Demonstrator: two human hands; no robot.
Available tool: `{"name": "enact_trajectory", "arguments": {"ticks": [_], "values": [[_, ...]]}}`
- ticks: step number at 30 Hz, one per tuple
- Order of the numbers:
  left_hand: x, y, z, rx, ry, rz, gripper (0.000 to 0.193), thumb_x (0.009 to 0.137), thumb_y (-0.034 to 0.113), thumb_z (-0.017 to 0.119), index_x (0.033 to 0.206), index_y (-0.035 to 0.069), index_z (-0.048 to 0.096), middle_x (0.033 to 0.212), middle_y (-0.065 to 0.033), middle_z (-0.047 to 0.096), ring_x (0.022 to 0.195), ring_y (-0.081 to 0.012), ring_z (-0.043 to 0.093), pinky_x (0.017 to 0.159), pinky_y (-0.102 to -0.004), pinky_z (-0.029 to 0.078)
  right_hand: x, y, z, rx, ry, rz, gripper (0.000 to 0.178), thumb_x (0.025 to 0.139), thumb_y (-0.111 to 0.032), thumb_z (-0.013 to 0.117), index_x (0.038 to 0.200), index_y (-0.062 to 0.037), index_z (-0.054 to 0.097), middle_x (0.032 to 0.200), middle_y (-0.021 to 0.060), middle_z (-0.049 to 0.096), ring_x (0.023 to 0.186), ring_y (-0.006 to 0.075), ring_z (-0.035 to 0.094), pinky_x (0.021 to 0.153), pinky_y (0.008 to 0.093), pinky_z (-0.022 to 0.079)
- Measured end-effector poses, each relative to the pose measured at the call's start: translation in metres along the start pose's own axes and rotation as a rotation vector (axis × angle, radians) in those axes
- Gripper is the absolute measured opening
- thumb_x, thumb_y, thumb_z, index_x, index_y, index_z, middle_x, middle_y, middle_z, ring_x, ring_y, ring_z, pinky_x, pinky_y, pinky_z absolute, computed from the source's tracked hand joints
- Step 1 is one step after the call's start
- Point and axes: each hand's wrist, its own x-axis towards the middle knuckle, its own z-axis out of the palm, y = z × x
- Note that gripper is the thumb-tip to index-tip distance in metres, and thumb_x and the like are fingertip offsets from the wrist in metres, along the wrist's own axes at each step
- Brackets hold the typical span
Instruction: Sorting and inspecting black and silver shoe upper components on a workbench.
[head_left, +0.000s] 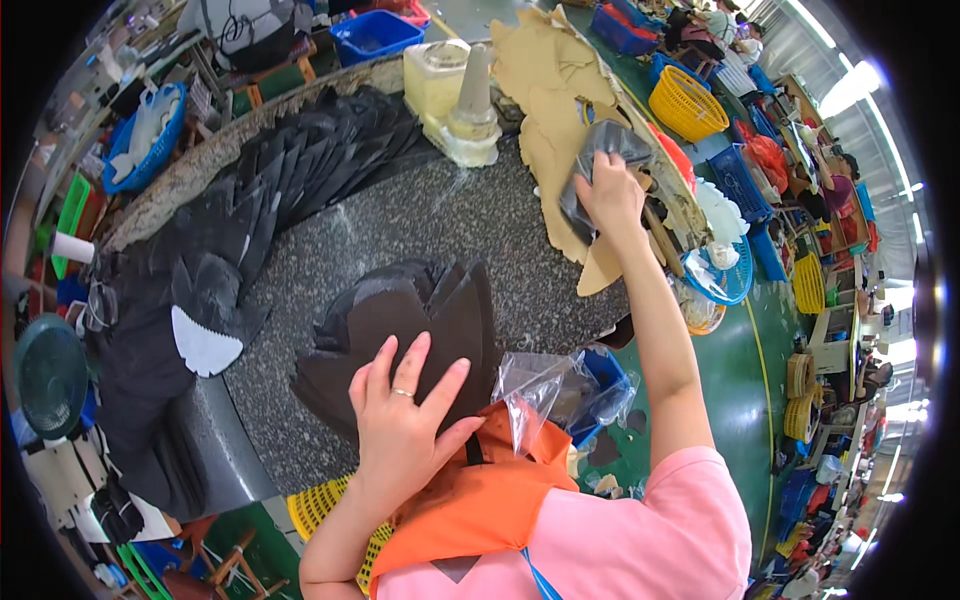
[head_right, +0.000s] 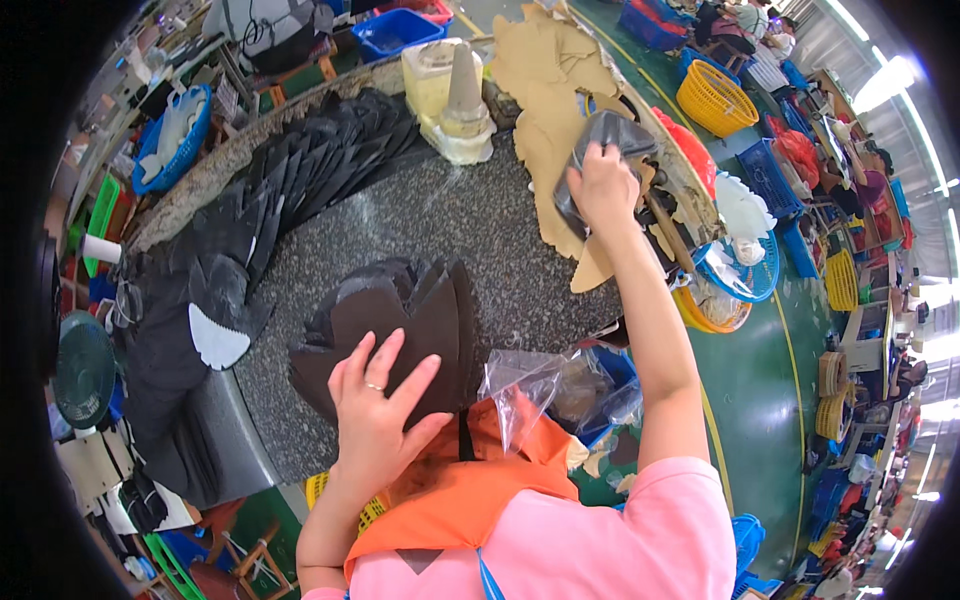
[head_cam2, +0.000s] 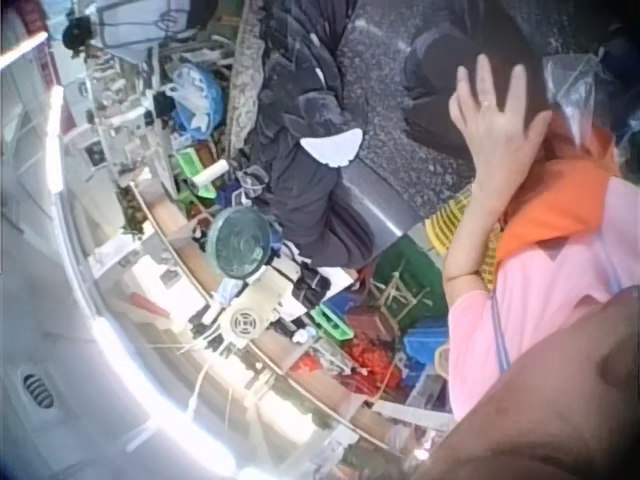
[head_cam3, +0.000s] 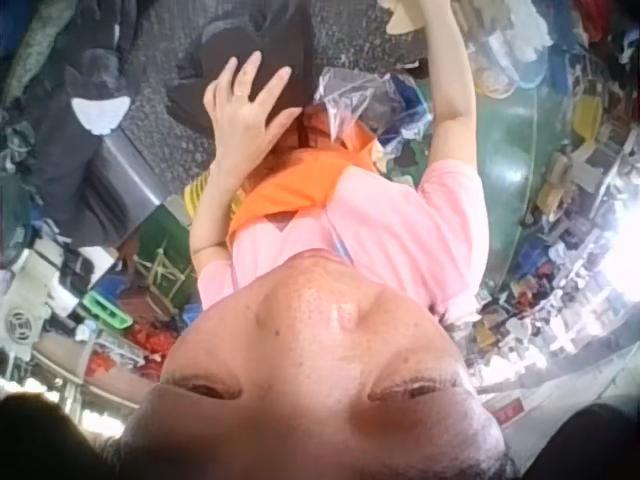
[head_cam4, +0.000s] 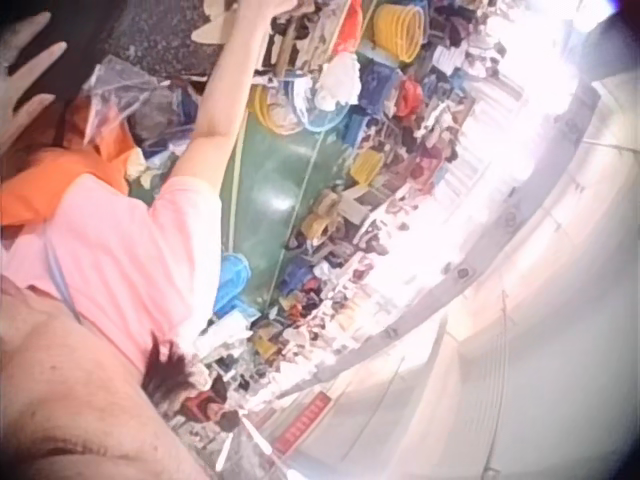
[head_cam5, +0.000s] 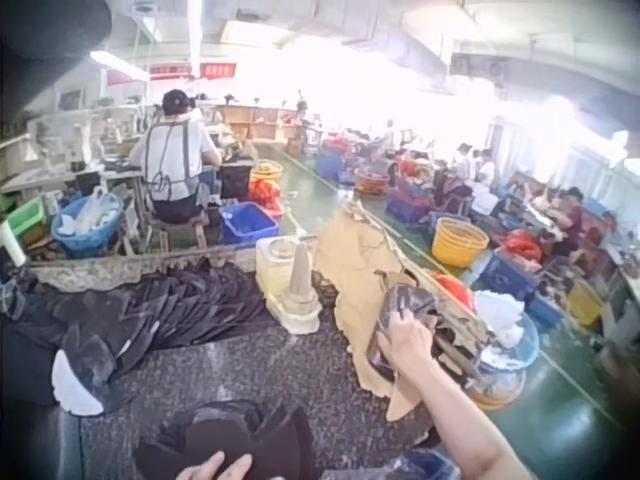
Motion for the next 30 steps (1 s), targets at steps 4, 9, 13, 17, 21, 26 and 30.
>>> {"name": "enact_trajectory", "arguments": {"ticks": [4,9,13,17,21,26,30], "values": [[0.012,0.000,-0.004,0.086,0.183,0.073,0.046,0.077,0.029,0.071,0.119,0.012,0.062,0.135,-0.0147,0.046,0.129,-0.0399,0.034,0.105,-0.0546,0.024,-0.004,0.012,0.003,-0.140,0.007,-0.039,0.011,0.079,-0.007,0.057,0.085,0.0015,0.060,0.096,0.0213,0.062,0.078,0.0376,0.067,0.070,0.0440,0.054],[0.040,0.013,0.000,0.064,0.170,0.163,0.041,0.073,0.022,0.074,0.112,0.011,0.064,0.135,-0.0138,0.046,0.130,-0.0400,0.033,0.107,-0.0570,0.022,0.003,-0.006,-0.014,-0.227,-0.111,-0.145,0.012,0.076,-0.003,0.059,0.082,-0.0018,0.069,0.091,0.0180,0.063,0.079,0.0332,0.069,0.067,0.0398,0.056],[0.061,0.024,0.009,0.046,0.158,0.258,0.044,0.072,0.023,0.075,0.113,0.013,0.063,0.136,-0.0137,0.045,0.131,-0.0411,0.031,0.108,-0.0581,0.020,0.023,0.008,0.007,-0.145,-0.018,-0.145,0.012,0.075,-0.007,0.060,0.081,-0.0007,0.069,0.083,0.0201,0.065,0.079,0.0325,0.068,0.067,0.0402,0.056],[0.071,0.018,0.000,0.117,0.131,0.239,0.053,0.069,0.023,0.077,0.119,0.012,0.060,0.138,-0.0135,0.044,0.134,-0.0412,0.028,0.109,-0.0574,0.019,0.035,0.053,-0.025,0.728,-0.129,0.226,0.016,0.073,-0.013,0.058,0.076,0.0009,0.065,0.071,0.0152,0.065,0.068,0.0213,0.066,0.060,0.0307,0.050],[0.115,0.028,-0.011,0.131,0.139,0.271,0.084,0.064,0.016,0.079,0.138,0.009,0.040,0.146,-0.0145,0.035,0.136,-0.0408,0.026,0.111,-0.0533,0.021,0.004,0.023,-0.075,1.211,-0.055,0.208,0.010,0.081,-0.007,0.052,0.083,-0.0009,0.060,0.070,0.0013,0.058,0.061,0.0075,0.053,0.057,0.0243,0.048],[0.173,0.021,-0.027,0.313,0.375,0.577,0.073,0.073,-0.001,0.060,0.141,0.012,0.037,0.145,-0.0128,0.038,0.132,-0.0380,0.036,0.107,-0.0522,0.030,-0.031,-0.018,-0.110,1.436,-0.243,0.000,0.010,0.082,-0.006,0.054,0.089,-0.0037,0.061,0.077,-0.0035,0.058,0.067,0.0040,0.051,0.062,0.0192,0.042],[0.158,0.036,-0.033,-0.019,-0.005,0.553,0.085,0.063,0.017,0.079,0.136,0.005,0.038,0.133,-0.0165,0.047,0.125,-0.0364,0.044,0.107,-0.0475,0.033,-0.049,-0.039,-0.107,1.695,-0.474,-0.111,0.011,0.088,-0.008,0.057,0.097,-0.0021,0.059,0.086,-0.0008,0.060,0.077,0.0036,0.055,0.070,0.0202,0.045]]}}
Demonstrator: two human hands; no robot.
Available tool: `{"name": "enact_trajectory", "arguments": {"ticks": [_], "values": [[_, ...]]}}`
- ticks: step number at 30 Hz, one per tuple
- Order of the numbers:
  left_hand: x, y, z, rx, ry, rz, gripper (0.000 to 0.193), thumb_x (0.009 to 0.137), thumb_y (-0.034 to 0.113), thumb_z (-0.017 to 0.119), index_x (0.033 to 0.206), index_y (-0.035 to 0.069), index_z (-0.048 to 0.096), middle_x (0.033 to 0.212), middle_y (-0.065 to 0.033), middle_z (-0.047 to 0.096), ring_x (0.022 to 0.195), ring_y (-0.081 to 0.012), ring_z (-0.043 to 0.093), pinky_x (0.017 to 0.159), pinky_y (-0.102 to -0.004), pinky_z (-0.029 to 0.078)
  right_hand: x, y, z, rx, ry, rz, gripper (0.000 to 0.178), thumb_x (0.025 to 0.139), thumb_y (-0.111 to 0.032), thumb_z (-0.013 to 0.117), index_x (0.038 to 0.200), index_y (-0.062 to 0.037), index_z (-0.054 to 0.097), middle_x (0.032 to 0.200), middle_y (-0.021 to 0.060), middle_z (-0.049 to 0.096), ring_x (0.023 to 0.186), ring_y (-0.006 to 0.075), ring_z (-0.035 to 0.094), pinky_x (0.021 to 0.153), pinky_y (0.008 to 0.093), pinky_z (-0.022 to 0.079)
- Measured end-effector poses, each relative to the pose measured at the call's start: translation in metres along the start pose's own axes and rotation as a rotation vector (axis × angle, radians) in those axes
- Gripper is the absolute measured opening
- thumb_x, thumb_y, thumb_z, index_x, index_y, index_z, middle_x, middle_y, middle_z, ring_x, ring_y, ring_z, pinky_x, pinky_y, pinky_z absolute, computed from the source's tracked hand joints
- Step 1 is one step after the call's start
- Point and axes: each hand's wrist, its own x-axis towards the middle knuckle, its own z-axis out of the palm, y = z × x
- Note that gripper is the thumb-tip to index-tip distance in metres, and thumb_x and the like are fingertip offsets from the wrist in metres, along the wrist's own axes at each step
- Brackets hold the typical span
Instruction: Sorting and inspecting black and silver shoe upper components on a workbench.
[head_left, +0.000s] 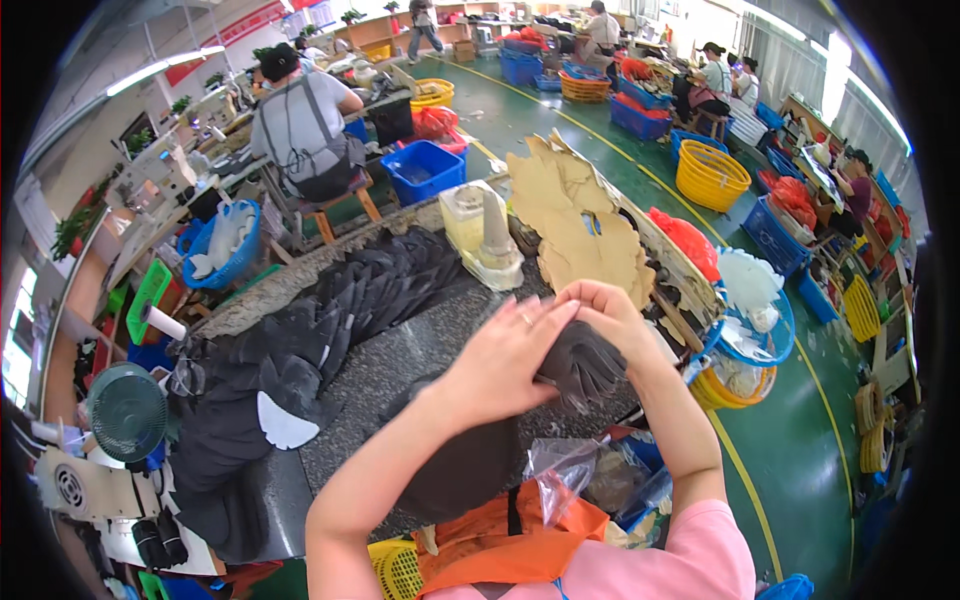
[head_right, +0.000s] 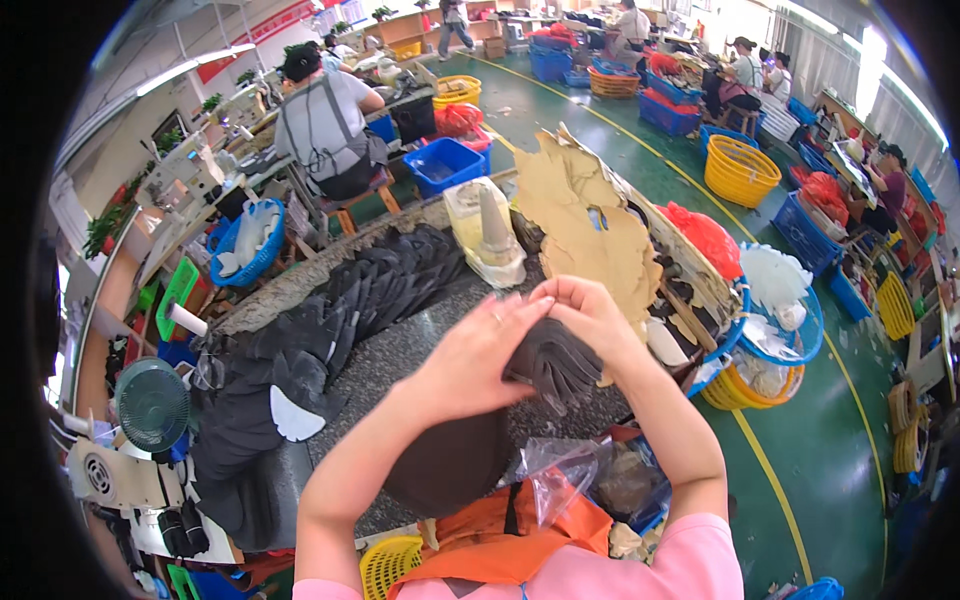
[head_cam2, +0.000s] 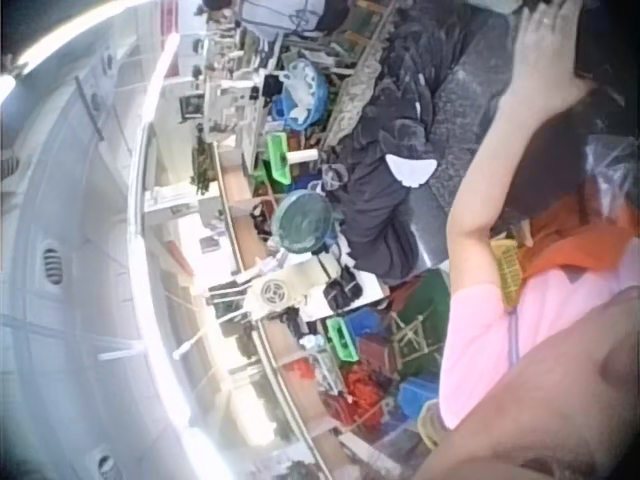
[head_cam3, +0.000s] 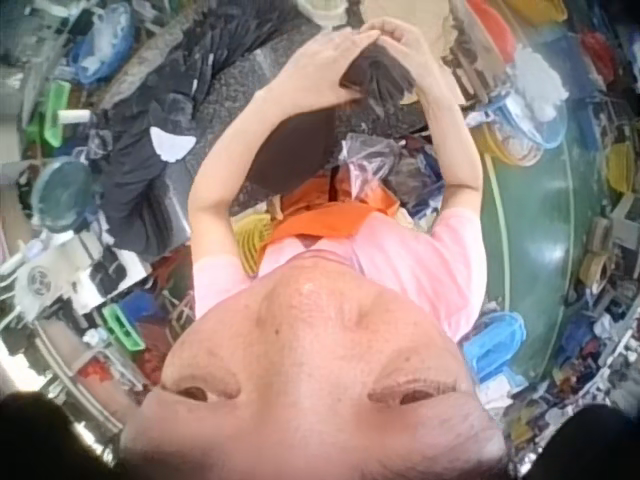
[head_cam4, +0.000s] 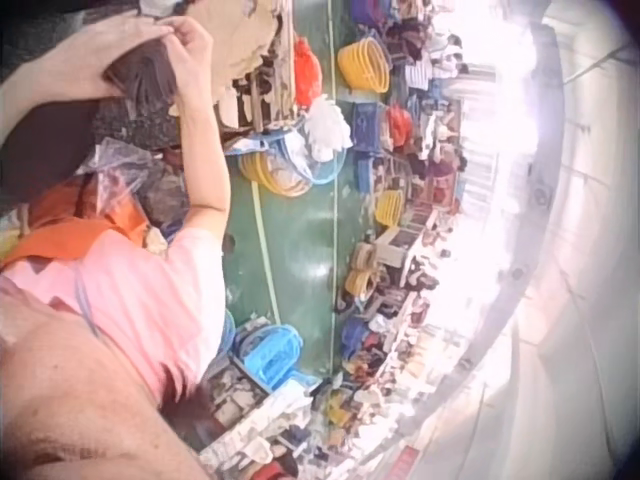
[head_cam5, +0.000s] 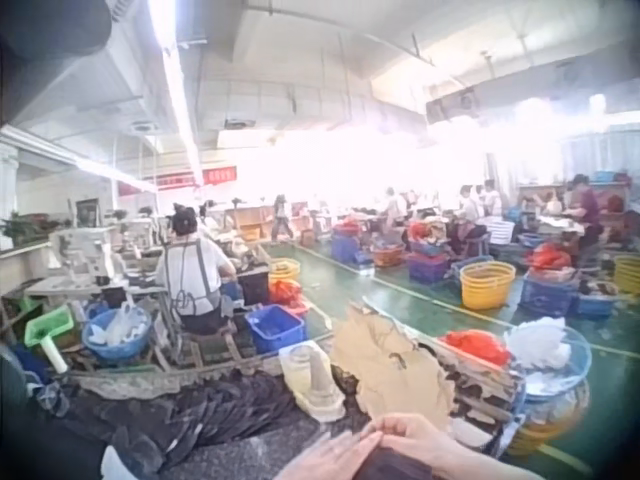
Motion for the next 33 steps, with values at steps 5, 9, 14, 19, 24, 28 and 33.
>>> {"name": "enact_trajectory", "arguments": {"ticks": [5,9,14,19,24,28,33], "values": [[-0.012,0.017,-0.001,-0.047,0.160,-0.144,0.060,0.062,0.016,0.080,0.114,0.004,0.052,0.125,-0.0207,0.053,0.120,-0.0373,0.049,0.101,-0.0454,0.041,0.004,0.008,0.014,0.511,0.103,0.057,0.010,0.089,-0.007,0.056,0.098,-0.0045,0.056,0.083,0.0023,0.059,0.071,0.0085,0.056,0.067,0.0221,0.047],[-0.022,0.004,0.002,0.107,0.254,0.022,0.047,0.059,0.001,0.073,0.101,0.002,0.051,0.125,-0.0190,0.052,0.122,-0.0381,0.047,0.102,-0.0472,0.040,-0.002,0.003,0.025,0.969,0.041,0.132,0.011,0.089,-0.003,0.052,0.099,-0.0066,0.054,0.096,0.0103,0.061,0.056,0.0094,0.046,0.053,0.0236,0.044],[-0.036,-0.008,0.012,0.096,0.183,0.026,0.056,0.060,-0.003,0.067,0.114,0.004,0.055,0.127,-0.0163,0.053,0.122,-0.0343,0.049,0.102,-0.0494,0.040,-0.009,-0.009,0.038,1.176,-0.024,0.075,0.014,0.091,-0.005,0.050,0.104,-0.0074,0.053,0.108,0.0123,0.061,0.055,0.0095,0.042,0.048,0.0222,0.039],[-0.038,-0.004,0.013,-0.254,0.351,-0.109,0.049,0.064,-0.005,0.068,0.111,0.005,0.060,0.116,-0.0163,0.061,0.106,-0.0333,0.061,0.091,-0.0384,0.049,-0.012,-0.020,0.048,0.970,-0.081,0.092,0.020,0.093,-0.009,0.048,0.113,-0.0065,0.052,0.097,0.0088,0.060,0.055,0.0099,0.040,0.048,0.0220,0.038],[-0.049,-0.023,0.001,-0.663,0.628,-0.414,0.039,0.072,-0.012,0.070,0.106,0.003,0.061,0.112,-0.0093,0.066,0.102,-0.0161,0.063,0.089,-0.0290,0.049,-0.004,-0.005,0.017,0.957,-0.120,0.039,0.018,0.092,-0.009,0.049,0.110,-0.0060,0.053,0.080,0.0021,0.053,0.054,0.0100,0.043,0.061,0.0306,0.042],[-0.063,-0.041,0.001,-0.670,0.863,-0.481,0.026,0.081,-0.004,0.067,0.106,-0.001,0.061,0.107,-0.0093,0.066,0.095,-0.0138,0.061,0.087,-0.0271,0.048,-0.013,-0.009,0.030,1.146,0.015,0.202,0.022,0.091,-0.009,0.051,0.113,-0.0064,0.052,0.077,0.0005,0.052,0.051,0.0084,0.040,0.057,0.0279,0.040],[-0.066,-0.074,-0.009,-1.236,1.070,-0.657,0.020,0.086,0.001,0.064,0.106,0.000,0.060,0.099,-0.0066,0.065,0.087,-0.0147,0.062,0.079,-0.0284,0.049,-0.041,0.005,0.062,0.364,-0.046,0.152,0.030,0.089,-0.003,0.049,0.119,-0.0042,0.047,0.075,0.0028,0.056,0.052,0.0084,0.045,0.051,0.0272,0.041]]}}
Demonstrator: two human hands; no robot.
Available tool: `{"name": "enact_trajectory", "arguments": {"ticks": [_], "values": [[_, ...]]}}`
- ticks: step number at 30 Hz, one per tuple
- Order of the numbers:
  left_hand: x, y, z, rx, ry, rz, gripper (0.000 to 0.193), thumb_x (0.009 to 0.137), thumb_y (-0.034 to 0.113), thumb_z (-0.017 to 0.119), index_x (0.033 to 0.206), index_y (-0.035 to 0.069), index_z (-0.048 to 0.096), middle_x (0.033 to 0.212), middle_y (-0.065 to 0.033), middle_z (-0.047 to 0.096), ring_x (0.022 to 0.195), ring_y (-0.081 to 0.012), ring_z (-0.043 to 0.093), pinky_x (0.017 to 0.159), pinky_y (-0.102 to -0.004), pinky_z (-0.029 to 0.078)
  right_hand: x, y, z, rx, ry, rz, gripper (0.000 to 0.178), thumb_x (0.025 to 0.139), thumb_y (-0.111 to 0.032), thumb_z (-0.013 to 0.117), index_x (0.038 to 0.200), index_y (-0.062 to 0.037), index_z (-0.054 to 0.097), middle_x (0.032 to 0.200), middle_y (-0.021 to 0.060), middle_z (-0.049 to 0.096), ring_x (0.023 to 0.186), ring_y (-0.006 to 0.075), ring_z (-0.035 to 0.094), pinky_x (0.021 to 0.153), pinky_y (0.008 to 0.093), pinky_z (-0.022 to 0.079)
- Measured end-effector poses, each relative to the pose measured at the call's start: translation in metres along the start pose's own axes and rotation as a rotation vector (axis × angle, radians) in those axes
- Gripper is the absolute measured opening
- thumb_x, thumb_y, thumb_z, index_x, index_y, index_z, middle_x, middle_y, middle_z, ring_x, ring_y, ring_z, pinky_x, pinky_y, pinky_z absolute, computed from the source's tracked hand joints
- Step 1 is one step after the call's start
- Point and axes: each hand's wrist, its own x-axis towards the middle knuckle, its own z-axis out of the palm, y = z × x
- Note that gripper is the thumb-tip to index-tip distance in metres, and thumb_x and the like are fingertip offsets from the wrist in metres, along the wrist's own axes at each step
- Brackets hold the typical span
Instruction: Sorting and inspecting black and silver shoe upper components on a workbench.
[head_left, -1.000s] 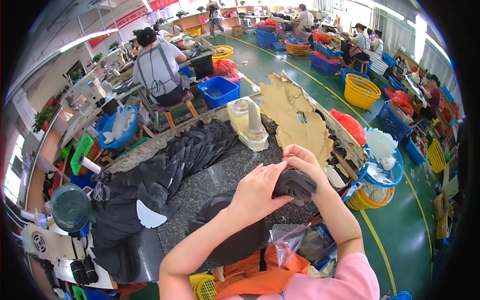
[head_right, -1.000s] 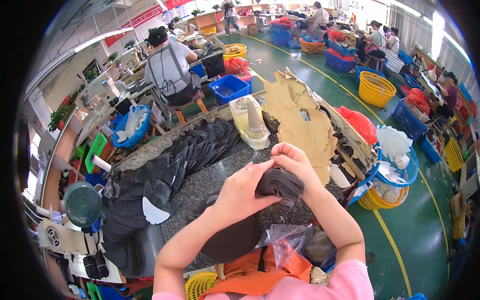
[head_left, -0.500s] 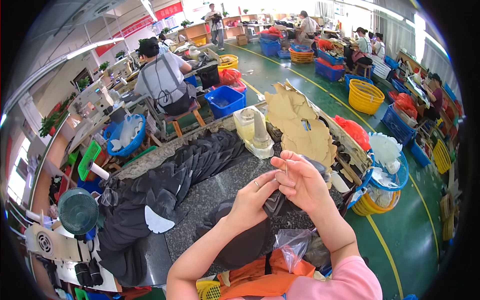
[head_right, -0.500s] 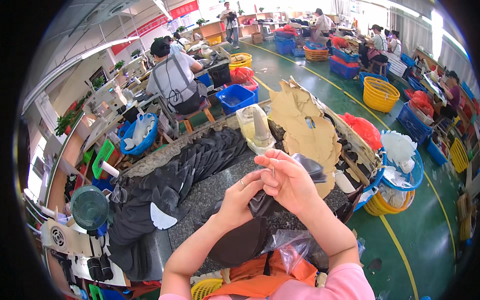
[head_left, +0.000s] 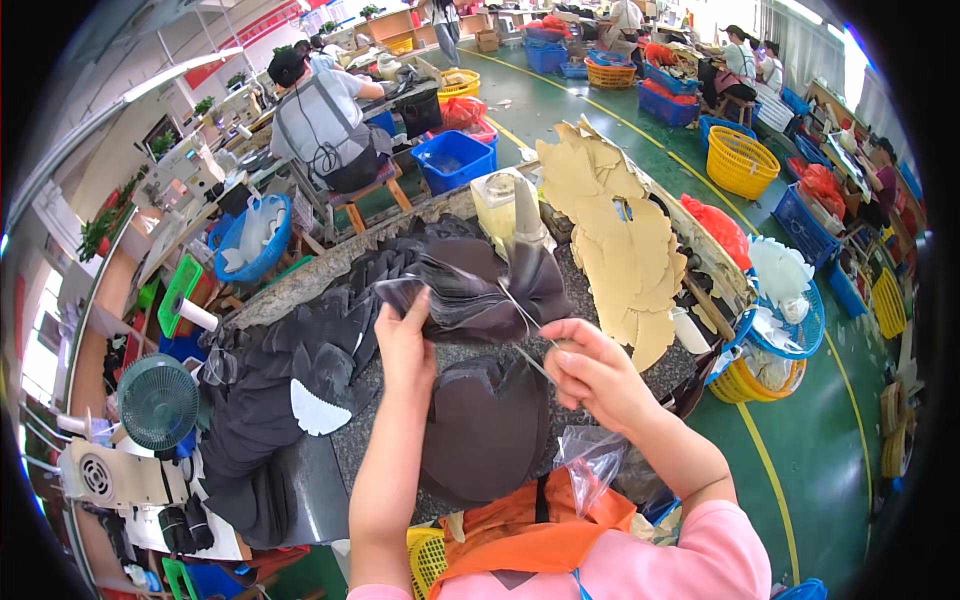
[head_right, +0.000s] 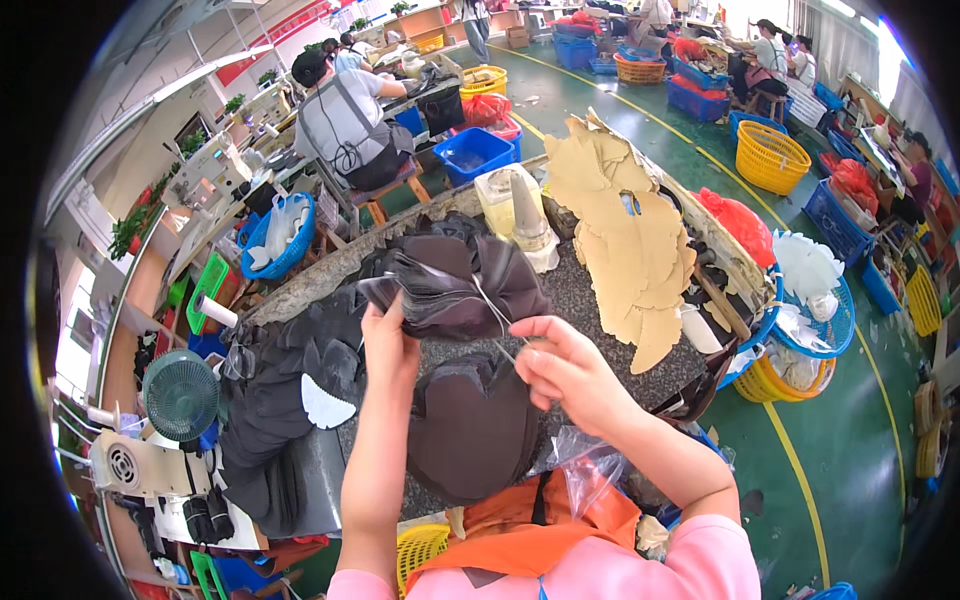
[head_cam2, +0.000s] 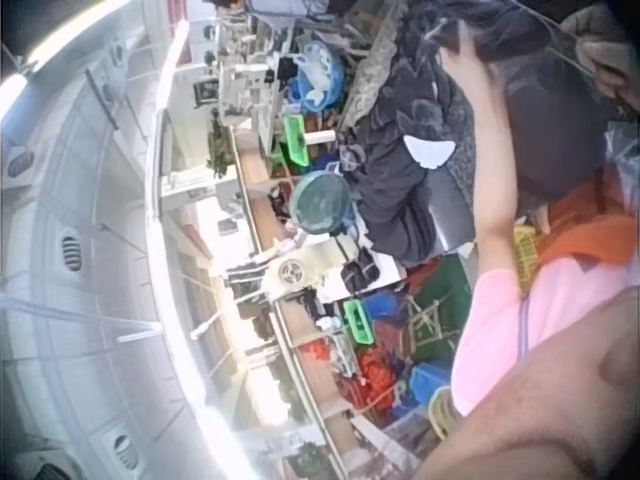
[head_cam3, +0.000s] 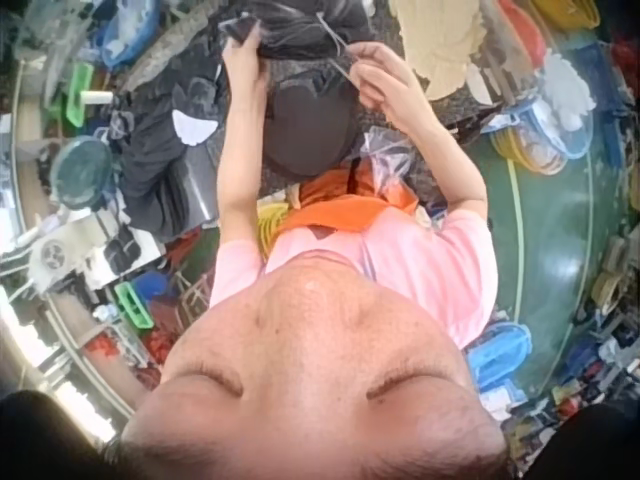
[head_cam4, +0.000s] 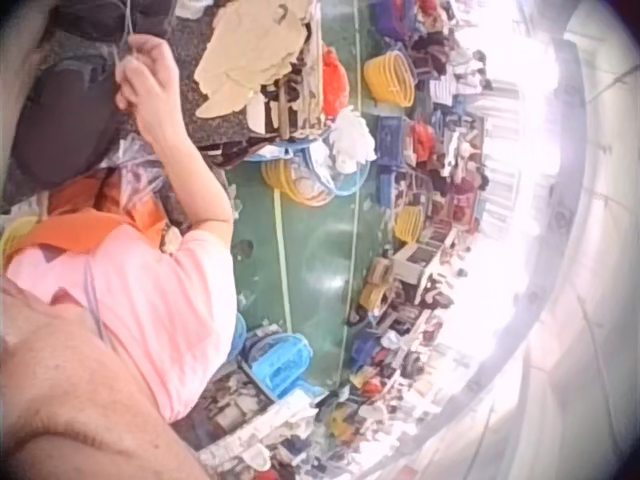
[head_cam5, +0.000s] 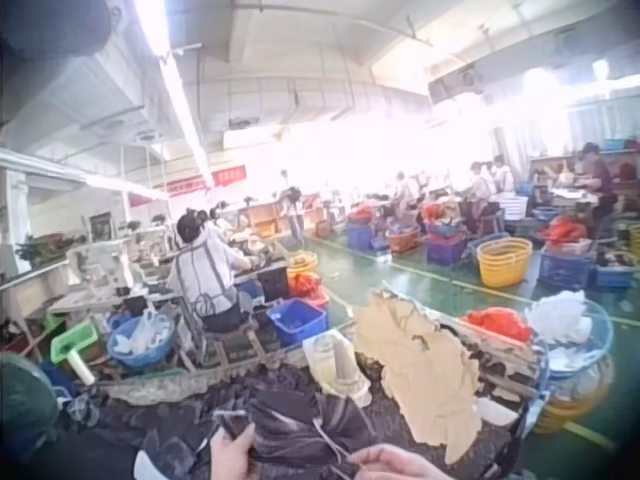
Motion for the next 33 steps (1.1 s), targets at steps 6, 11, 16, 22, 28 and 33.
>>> {"name": "enact_trajectory", "arguments": {"ticks": [6,11,16,22,28,33], "values": [[-0.004,0.030,-0.021,0.030,-0.317,-0.192,0.014,0.084,0.005,0.067,0.096,0.002,0.062,0.090,-0.0050,0.066,0.079,-0.0140,0.064,0.073,-0.0296,0.052,0.013,-0.021,-0.052,-1.095,0.690,-0.662,0.019,0.089,-0.006,0.052,0.107,-0.0080,0.057,0.065,0.0092,0.059,0.060,0.0217,0.062,0.056,0.0321,0.047],[0.003,0.042,-0.043,-0.038,-0.100,-0.048,0.018,0.085,0.006,0.067,0.101,0.003,0.060,0.096,-0.0051,0.065,0.087,-0.0154,0.064,0.079,-0.0303,0.052,-0.024,-0.034,-0.070,-1.522,-0.068,-0.084,0.015,0.079,-0.022,0.065,0.082,-0.0076,0.070,0.066,0.0097,0.065,0.064,0.0235,0.065,0.059,0.0334,0.050],[-0.001,0.046,-0.045,-0.055,-0.087,0.071,0.026,0.085,0.003,0.066,0.109,0.002,0.057,0.102,-0.0066,0.064,0.095,-0.0166,0.062,0.086,-0.0327,0.050,-0.024,-0.054,-0.036,-1.549,-0.208,0.409,0.033,0.084,-0.037,0.062,0.088,-0.0058,0.071,0.078,0.0146,0.068,0.075,0.0246,0.067,0.068,0.0354,0.051],[-0.020,0.037,-0.028,-0.113,-0.230,0.022,0.034,0.083,0.005,0.068,0.113,0.001,0.054,0.105,-0.0078,0.063,0.095,-0.0185,0.062,0.084,-0.0333,0.051,-0.002,-0.009,-0.050,-0.510,-0.132,-0.007,0.070,0.090,-0.048,0.053,0.138,0.0012,0.038,0.120,0.0167,0.060,0.106,0.0265,0.060,0.091,0.0397,0.048],[-0.039,0.009,0.001,-0.158,-0.447,-0.149,0.046,0.079,0.007,0.073,0.120,0.002,0.053,0.108,-0.0078,0.063,0.099,-0.0188,0.061,0.090,-0.0329,0.048,0.011,0.001,-0.025,0.280,0.090,0.005,0.048,0.088,-0.022,0.061,0.128,-0.0013,0.045,0.115,0.0152,0.060,0.101,0.0258,0.063,0.086,0.0412,0.053],[-0.043,0.003,0.050,-0.239,-0.541,-0.281,0.045,0.083,0.010,0.069,0.123,0.002,0.050,0.110,-0.0076,0.062,0.101,-0.0186,0.061,0.091,-0.0330,0.048,-0.009,-0.005,-0.028,0.108,0.543,-0.364,0.037,0.081,0.000,0.068,0.114,-0.0010,0.051,0.099,0.0115,0.063,0.083,0.0212,0.065,0.071,0.0337,0.055]]}}
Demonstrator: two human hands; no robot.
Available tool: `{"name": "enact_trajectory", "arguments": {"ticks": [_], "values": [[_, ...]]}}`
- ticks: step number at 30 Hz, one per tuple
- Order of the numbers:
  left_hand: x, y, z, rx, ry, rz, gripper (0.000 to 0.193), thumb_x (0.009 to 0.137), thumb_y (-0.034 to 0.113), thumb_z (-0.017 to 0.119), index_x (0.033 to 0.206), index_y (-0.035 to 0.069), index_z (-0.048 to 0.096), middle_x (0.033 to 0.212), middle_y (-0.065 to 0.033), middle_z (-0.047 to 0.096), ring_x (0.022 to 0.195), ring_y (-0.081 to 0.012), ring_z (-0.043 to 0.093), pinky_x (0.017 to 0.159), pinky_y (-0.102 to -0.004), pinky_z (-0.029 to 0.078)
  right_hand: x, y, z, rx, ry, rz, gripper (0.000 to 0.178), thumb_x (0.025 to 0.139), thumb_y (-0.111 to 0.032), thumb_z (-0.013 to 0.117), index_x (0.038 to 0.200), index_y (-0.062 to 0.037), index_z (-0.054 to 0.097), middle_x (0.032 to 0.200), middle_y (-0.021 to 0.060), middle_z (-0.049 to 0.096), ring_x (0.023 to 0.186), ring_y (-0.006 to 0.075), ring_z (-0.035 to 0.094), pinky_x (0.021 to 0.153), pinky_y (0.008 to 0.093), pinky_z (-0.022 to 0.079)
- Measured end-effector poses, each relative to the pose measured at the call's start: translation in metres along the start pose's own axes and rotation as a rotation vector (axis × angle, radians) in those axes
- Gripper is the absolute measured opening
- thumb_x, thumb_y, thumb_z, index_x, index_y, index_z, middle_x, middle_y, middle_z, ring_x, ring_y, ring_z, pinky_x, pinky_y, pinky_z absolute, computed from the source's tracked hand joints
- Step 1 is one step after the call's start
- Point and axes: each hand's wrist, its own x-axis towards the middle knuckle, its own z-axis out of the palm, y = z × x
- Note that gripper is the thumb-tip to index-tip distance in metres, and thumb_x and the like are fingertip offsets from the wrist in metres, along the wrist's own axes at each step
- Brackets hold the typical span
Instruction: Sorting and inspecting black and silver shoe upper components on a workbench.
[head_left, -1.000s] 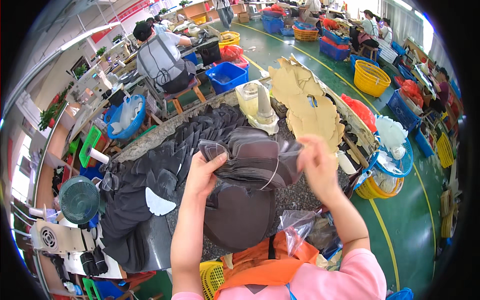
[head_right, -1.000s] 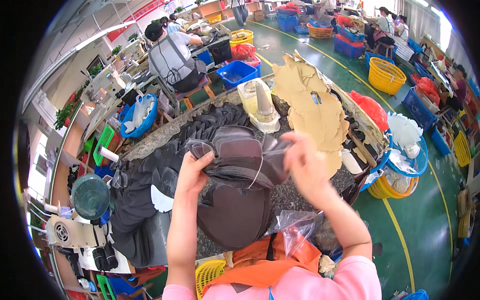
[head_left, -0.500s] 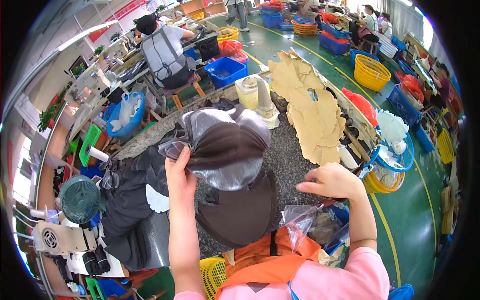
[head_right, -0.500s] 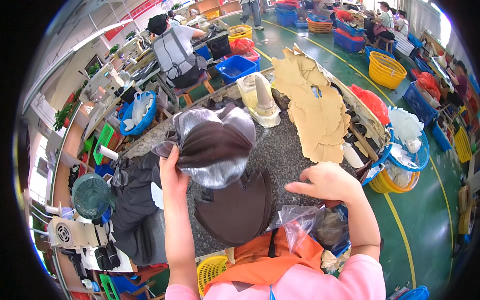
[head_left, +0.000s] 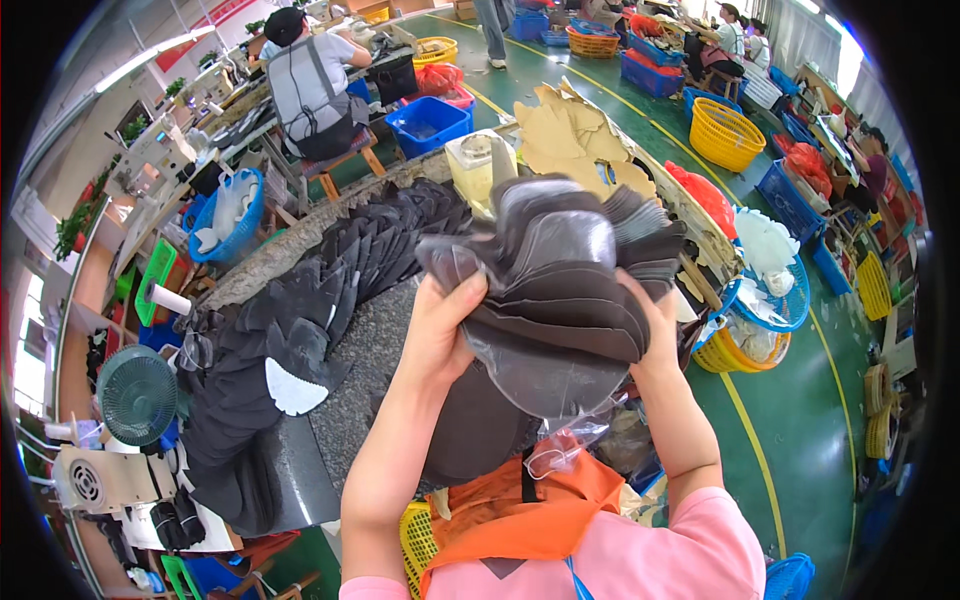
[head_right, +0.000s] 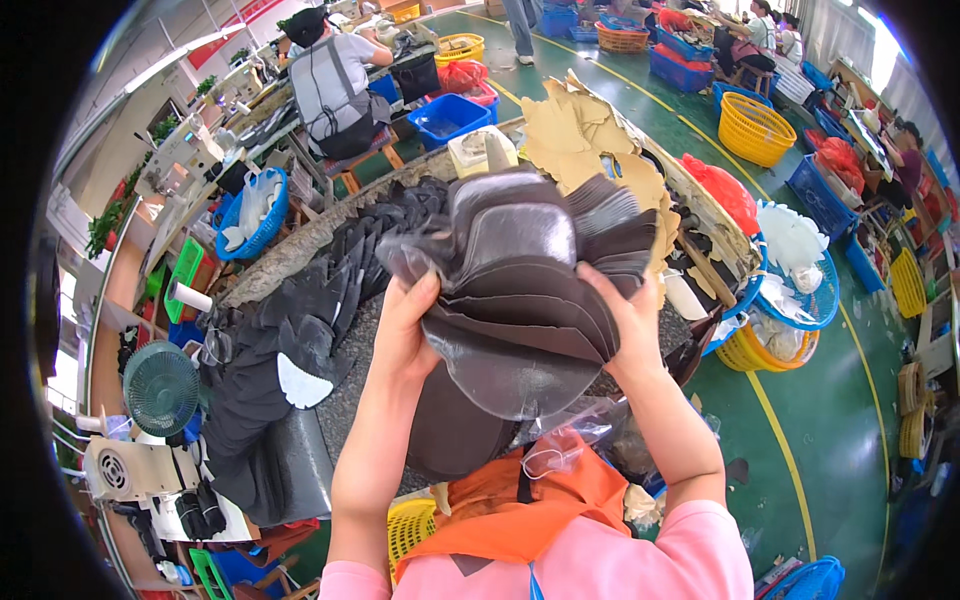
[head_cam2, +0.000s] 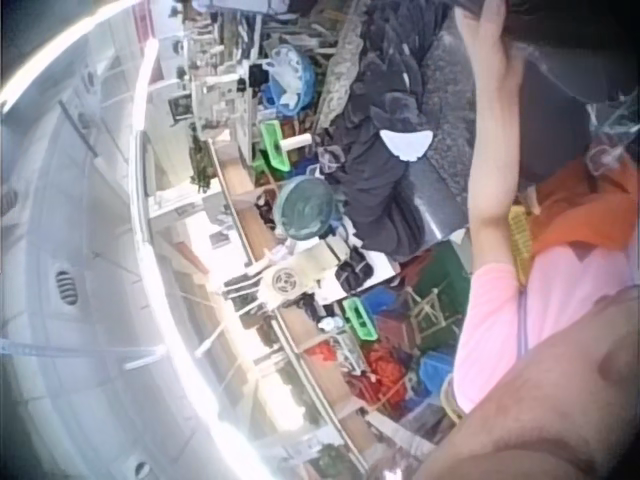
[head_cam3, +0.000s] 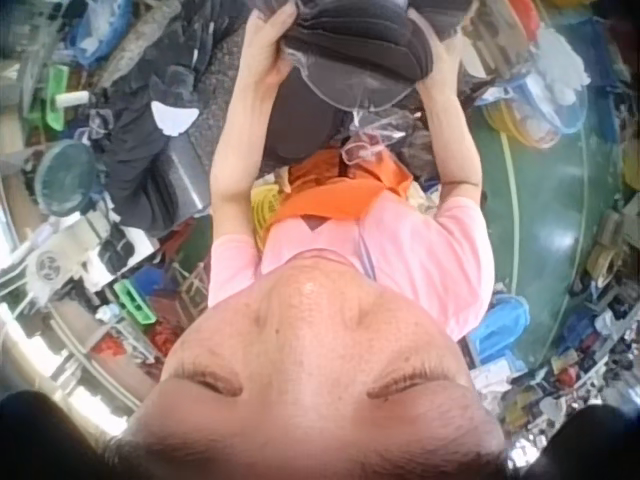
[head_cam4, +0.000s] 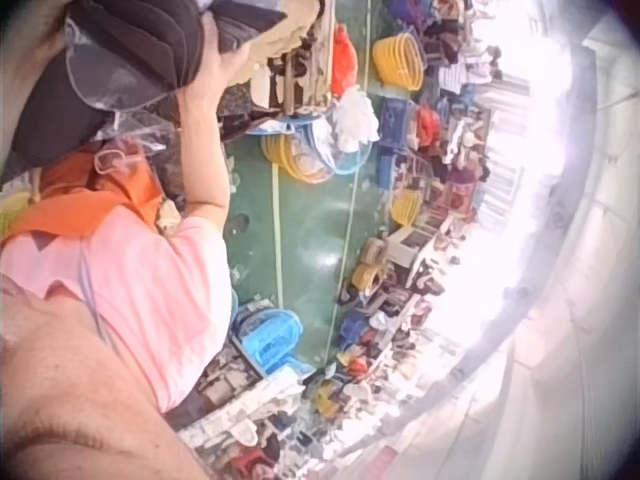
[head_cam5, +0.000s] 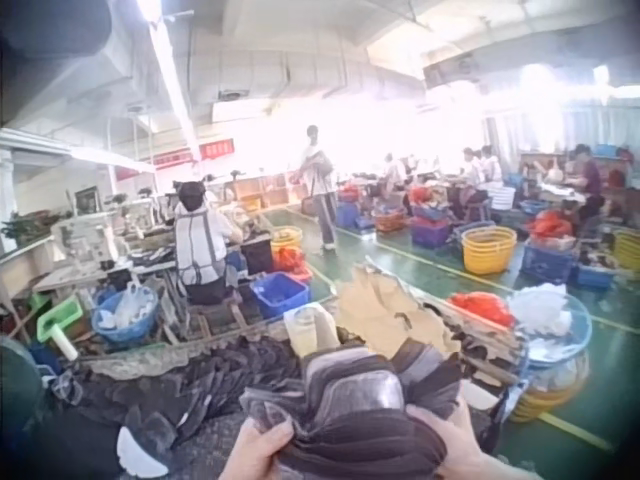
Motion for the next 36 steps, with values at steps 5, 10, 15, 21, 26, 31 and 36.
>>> {"name": "enact_trajectory", "arguments": {"ticks": [5,10,15,21,26,31,36], "values": [[0.041,-0.020,-0.011,0.111,0.128,-0.200,0.051,0.089,0.022,0.064,0.133,0.004,0.044,0.122,-0.0090,0.057,0.110,-0.0192,0.057,0.094,-0.0355,0.046,0.011,-0.003,-0.011,-0.173,0.145,-0.191,0.041,0.082,-0.007,0.070,0.118,0.0000,0.050,0.105,0.0106,0.062,0.091,0.0181,0.062,0.081,0.0305,0.051],[-0.011,0.039,-0.106,1.403,0.319,0.146,0.066,0.078,0.017,0.072,0.137,0.009,0.044,0.135,-0.0147,0.047,0.125,-0.0308,0.043,0.103,-0.0412,0.035,0.039,0.052,-0.118,-1.246,0.219,-0.500,0.072,0.076,-0.021,0.074,0.136,-0.0019,0.039,0.123,0.0206,0.051,0.117,0.0329,0.047,0.100,0.0404,0.038],[-0.155,0.117,-0.229,2.403,0.687,-0.821,0.080,0.067,0.000,0.059,0.141,0.009,0.033,0.149,-0.0207,0.027,0.139,-0.0431,0.020,0.108,-0.0566,0.023,0.041,0.043,-0.109,-1.244,-0.129,-0.473,0.022,0.081,-0.014,0.066,0.100,-0.0052,0.065,0.106,0.0108,0.059,0.102,0.0293,0.054,0.088,0.0373,0.043],[-0.205,0.131,-0.254,2.285,0.284,-0.405,0.074,0.066,-0.005,0.055,0.138,0.001,0.037,0.143,-0.0245,0.035,0.132,-0.0377,0.036,0.109,-0.0397,0.032,0.039,0.031,-0.057,-1.521,-0.632,-0.581,0.018,0.077,-0.015,0.069,0.092,-0.0067,0.064,0.091,0.0094,0.058,0.087,0.0298,0.058,0.076,0.0383,0.048],[-0.206,0.138,-0.240,2.455,-0.017,-0.219,0.048,0.069,-0.001,0.061,0.116,0.000,0.056,0.122,-0.0187,0.058,0.114,-0.0323,0.054,0.102,-0.0445,0.039,0.036,0.050,-0.073,-1.565,-0.740,-0.456,0.013,0.077,-0.014,0.069,0.087,-0.0068,0.063,0.082,0.0097,0.055,0.082,0.0292,0.060,0.072,0.0400,0.049],[-0.183,0.111,-0.202,1.948,0.543,0.051,0.016,0.081,-0.003,0.056,0.095,0.001,0.063,0.090,-0.0138,0.062,0.084,-0.0301,0.062,0.081,-0.0348,0.047,0.044,0.039,-0.072,-1.386,-0.585,-0.231,0.010,0.076,-0.007,0.070,0.083,0.0002,0.066,0.073,0.0087,0.060,0.065,0.0188,0.060,0.061,0.0298,0.047],[-0.144,0.086,-0.083,2.022,0.821,0.753,0.020,0.086,-0.005,0.051,0.104,-0.005,0.061,0.087,-0.0135,0.060,0.077,-0.0250,0.055,0.071,-0.0305,0.046,0.045,0.040,-0.075,-1.315,-0.598,-0.077,0.011,0.075,-0.006,0.068,0.084,0.0010,0.067,0.074,0.0097,0.065,0.067,0.0170,0.063,0.062,0.0285,0.048]]}}
